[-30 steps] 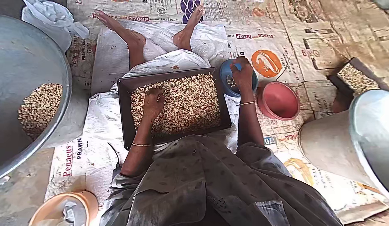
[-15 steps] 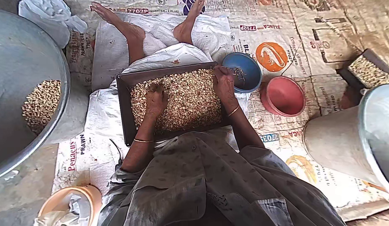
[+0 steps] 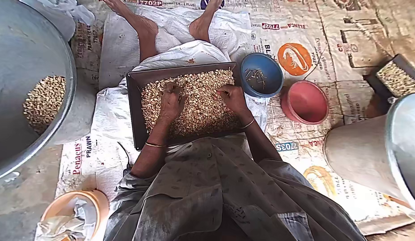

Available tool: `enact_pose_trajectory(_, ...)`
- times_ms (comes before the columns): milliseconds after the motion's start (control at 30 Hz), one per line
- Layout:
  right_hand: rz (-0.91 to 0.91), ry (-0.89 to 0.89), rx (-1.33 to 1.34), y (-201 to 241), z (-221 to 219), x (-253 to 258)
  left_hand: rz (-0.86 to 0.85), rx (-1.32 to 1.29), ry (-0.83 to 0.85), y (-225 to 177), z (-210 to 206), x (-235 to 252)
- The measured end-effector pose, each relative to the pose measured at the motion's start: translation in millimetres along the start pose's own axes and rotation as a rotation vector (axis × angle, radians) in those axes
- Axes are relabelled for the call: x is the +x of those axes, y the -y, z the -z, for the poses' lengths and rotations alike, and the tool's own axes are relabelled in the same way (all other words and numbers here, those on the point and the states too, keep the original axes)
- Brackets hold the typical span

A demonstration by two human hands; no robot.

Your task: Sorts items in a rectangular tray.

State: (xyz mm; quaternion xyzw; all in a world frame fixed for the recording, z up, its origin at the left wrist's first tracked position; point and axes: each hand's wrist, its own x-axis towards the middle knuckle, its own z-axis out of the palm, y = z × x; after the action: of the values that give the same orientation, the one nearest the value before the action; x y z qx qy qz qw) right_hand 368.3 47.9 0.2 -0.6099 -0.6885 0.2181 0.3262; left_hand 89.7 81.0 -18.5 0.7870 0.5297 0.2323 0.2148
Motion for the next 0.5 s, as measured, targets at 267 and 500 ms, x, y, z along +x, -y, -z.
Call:
enact_pose_trajectory(267, -0.408, -0.265, 1.03, 10, 21, 15, -0.236, -0.111, 0.144, -3, -12, 2)
enact_pose_trajectory(500, -0.038, 0.269, 0.199, 41, -37, 1, -0.158, -0.135, 0.173, -2, -8, 1)
